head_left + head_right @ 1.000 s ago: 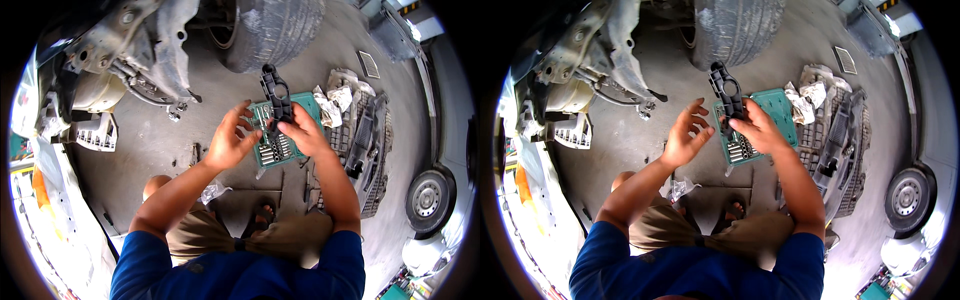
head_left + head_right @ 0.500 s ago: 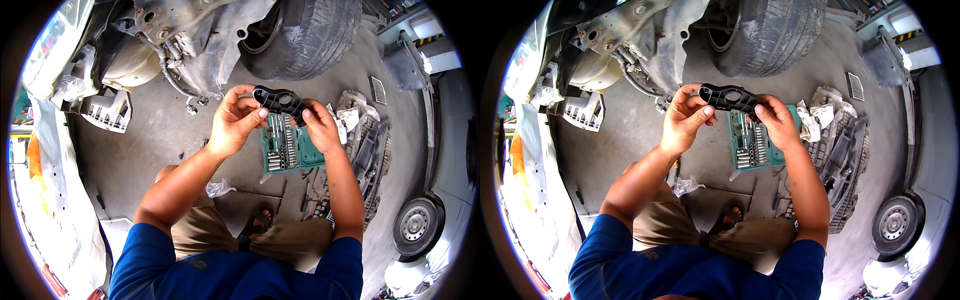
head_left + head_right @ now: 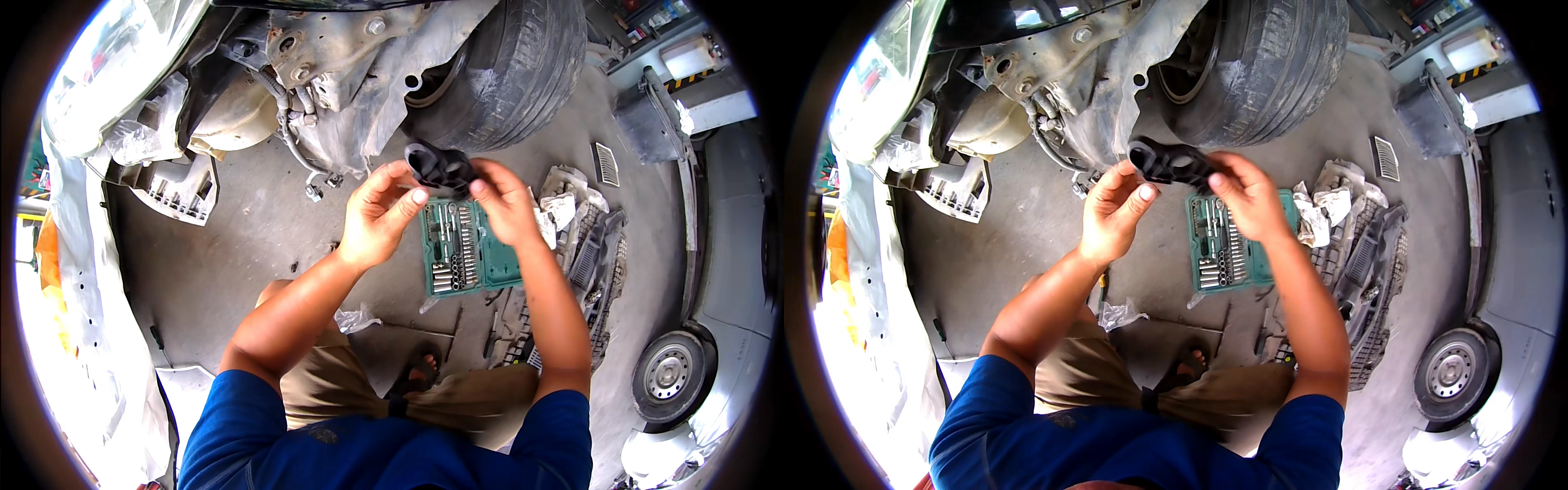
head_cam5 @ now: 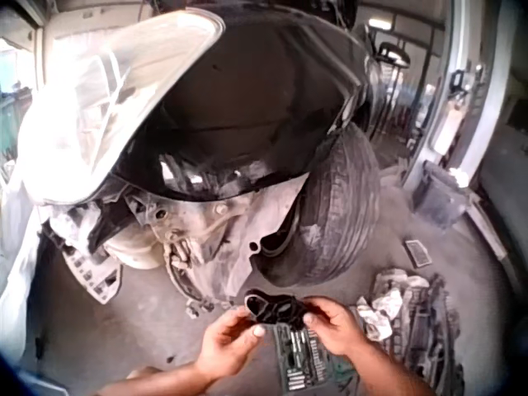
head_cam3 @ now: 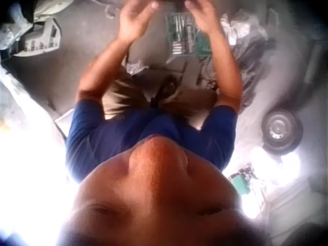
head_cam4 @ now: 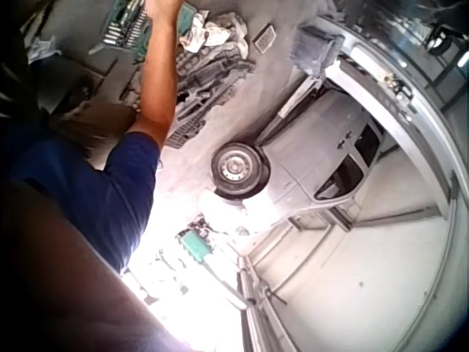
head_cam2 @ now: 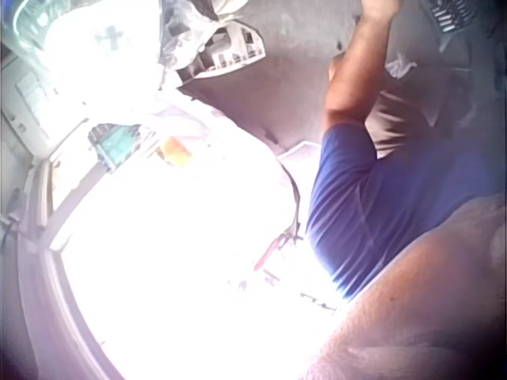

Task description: The person selects tools from a socket set, removes a screw from the vehicle's wheel well area, unpackages a new plastic bracket, and installs it onto the front bumper assembly using their hands and a long metal rod.

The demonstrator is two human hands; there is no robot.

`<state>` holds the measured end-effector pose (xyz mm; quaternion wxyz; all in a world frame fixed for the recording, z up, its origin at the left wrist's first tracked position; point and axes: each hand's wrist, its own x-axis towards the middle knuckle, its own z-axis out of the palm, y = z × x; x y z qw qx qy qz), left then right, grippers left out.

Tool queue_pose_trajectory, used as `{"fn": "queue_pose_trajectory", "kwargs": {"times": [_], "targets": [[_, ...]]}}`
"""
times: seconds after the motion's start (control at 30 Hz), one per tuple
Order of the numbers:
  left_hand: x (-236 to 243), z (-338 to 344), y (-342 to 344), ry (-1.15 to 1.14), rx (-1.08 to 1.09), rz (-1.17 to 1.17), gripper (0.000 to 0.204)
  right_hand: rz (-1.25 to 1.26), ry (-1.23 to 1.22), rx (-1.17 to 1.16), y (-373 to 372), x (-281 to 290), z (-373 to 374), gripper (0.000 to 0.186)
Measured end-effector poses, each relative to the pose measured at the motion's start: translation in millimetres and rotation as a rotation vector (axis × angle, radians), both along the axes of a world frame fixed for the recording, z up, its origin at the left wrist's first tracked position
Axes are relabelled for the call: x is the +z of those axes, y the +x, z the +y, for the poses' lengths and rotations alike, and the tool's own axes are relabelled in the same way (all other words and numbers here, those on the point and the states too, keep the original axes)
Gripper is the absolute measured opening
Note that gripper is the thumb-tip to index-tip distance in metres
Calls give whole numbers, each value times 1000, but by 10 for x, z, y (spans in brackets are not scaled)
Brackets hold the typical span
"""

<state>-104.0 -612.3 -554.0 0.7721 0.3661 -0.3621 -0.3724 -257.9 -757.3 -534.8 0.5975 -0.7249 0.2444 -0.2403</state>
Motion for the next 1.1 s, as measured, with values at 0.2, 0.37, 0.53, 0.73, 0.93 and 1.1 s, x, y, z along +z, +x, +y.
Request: {"fn": "queue_pose_trajectory", "kwargs": {"times": [0.2,0.37,0.53,0.73,0.93,1.1], "targets": [[-70,-63,-29,119,199,-284,54,-389,806,75,409,-158,446,18],[135,58,177,250,-123,-427,49,-47,233,25,184,99,145,24],[411,161,174,285,-152,-527,46,-210,277,100,145,165,20,21],[289,45,215,74,-125,52,41,-571,567,-205,215,122,89,18],[294,106,202,23,-65,110,34,-603,610,-206,295,-27,152,18],[286,121,179,21,-49,112,31,-608,615,-188,285,-37,177,19]]}}
